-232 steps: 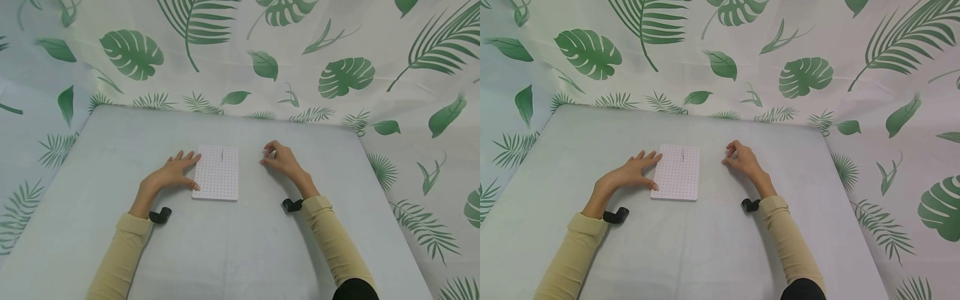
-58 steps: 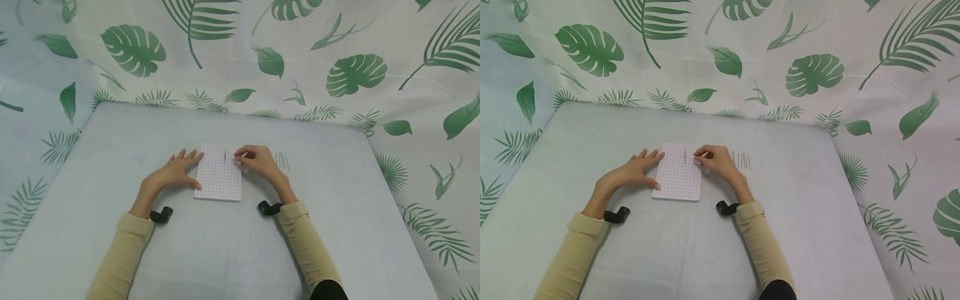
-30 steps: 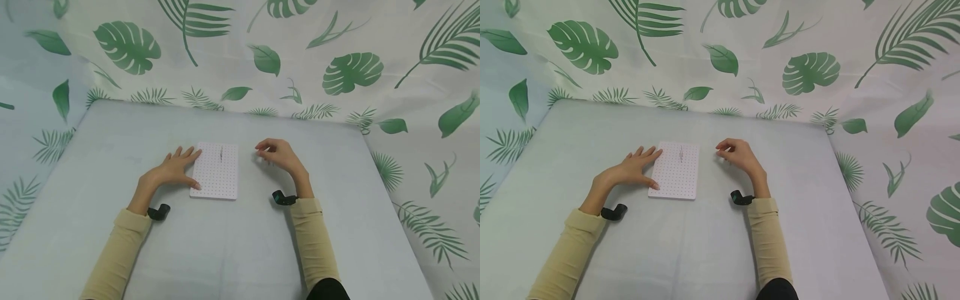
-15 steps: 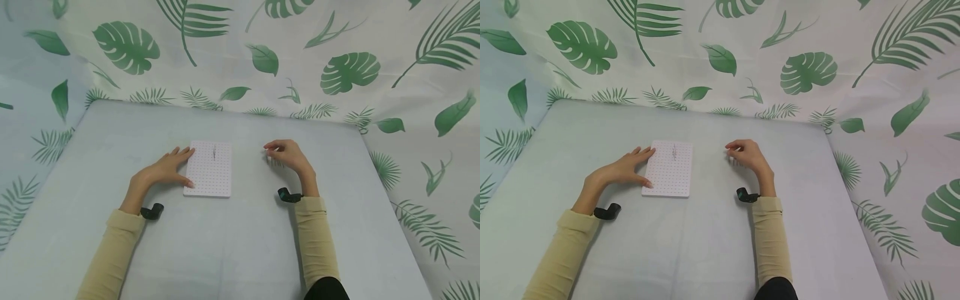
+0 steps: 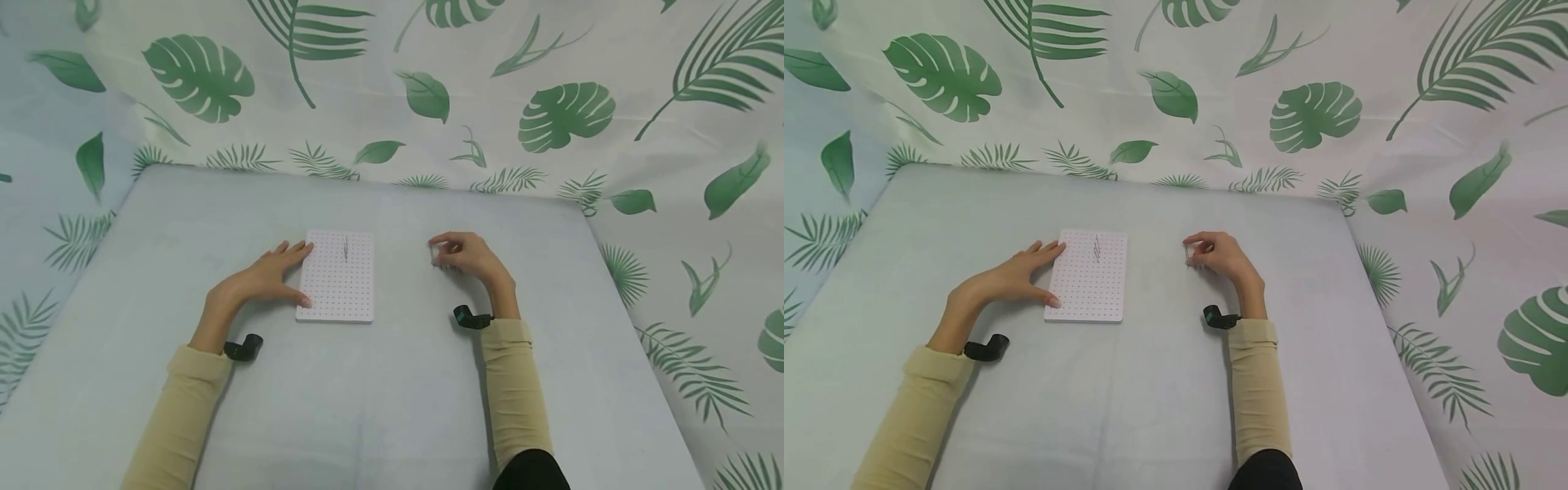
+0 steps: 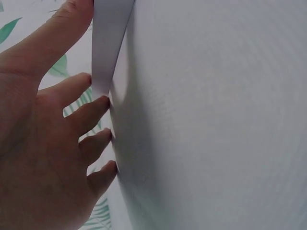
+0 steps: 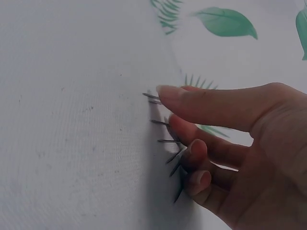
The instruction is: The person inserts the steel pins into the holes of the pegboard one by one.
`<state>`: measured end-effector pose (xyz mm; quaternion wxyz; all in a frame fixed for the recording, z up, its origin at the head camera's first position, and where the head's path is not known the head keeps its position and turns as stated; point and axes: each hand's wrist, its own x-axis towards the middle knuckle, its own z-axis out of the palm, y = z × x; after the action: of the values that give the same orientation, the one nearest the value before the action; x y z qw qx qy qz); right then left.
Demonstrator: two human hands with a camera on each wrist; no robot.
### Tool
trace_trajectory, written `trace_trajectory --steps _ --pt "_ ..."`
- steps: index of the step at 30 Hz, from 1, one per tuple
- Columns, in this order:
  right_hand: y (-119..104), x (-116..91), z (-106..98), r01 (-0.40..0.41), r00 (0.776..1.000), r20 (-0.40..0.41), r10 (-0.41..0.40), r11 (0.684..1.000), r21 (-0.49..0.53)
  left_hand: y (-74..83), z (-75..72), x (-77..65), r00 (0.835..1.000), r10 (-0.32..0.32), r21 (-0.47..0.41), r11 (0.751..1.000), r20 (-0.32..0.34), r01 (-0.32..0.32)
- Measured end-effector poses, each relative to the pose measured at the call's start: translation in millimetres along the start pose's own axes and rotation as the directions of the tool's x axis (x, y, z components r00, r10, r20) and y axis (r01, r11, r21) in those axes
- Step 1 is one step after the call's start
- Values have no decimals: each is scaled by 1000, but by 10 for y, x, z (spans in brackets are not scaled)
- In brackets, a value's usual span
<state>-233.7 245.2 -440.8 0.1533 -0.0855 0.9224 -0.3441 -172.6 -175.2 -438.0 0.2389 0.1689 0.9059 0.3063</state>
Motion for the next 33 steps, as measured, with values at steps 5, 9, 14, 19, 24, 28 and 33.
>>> trace_trajectory --steps 5,9,14,19,24,28,33 --pt "16 17 3 3 1000 16 -3 1000 6 -16 3 0 1000 8 3 1000 -7 -8" --pt "38 28 12 -1 999 35 1 1000 7 -23 13 -1 1000 4 -3 1000 -9 -4" --pt "38 35 27 4 999 46 -4 1000 3 -25 15 -13 1000 4 -8 1000 -12 -4" --pt "19 31 38 -4 999 41 4 1000 0 -31 22 -20 1000 14 -19 1000 -17 -14" --pt "5 20 43 -13 999 32 13 1000 13 -35 27 -26 1000 12 -32 999 -17 -12" --pt "-1 18 52 -17 1000 14 16 1000 22 -39 27 -22 1000 13 -34 999 -18 -13" --pt "-2 31 61 -7 1000 -25 7 1000 -1 -37 27 -17 1000 14 -39 999 -17 -15"
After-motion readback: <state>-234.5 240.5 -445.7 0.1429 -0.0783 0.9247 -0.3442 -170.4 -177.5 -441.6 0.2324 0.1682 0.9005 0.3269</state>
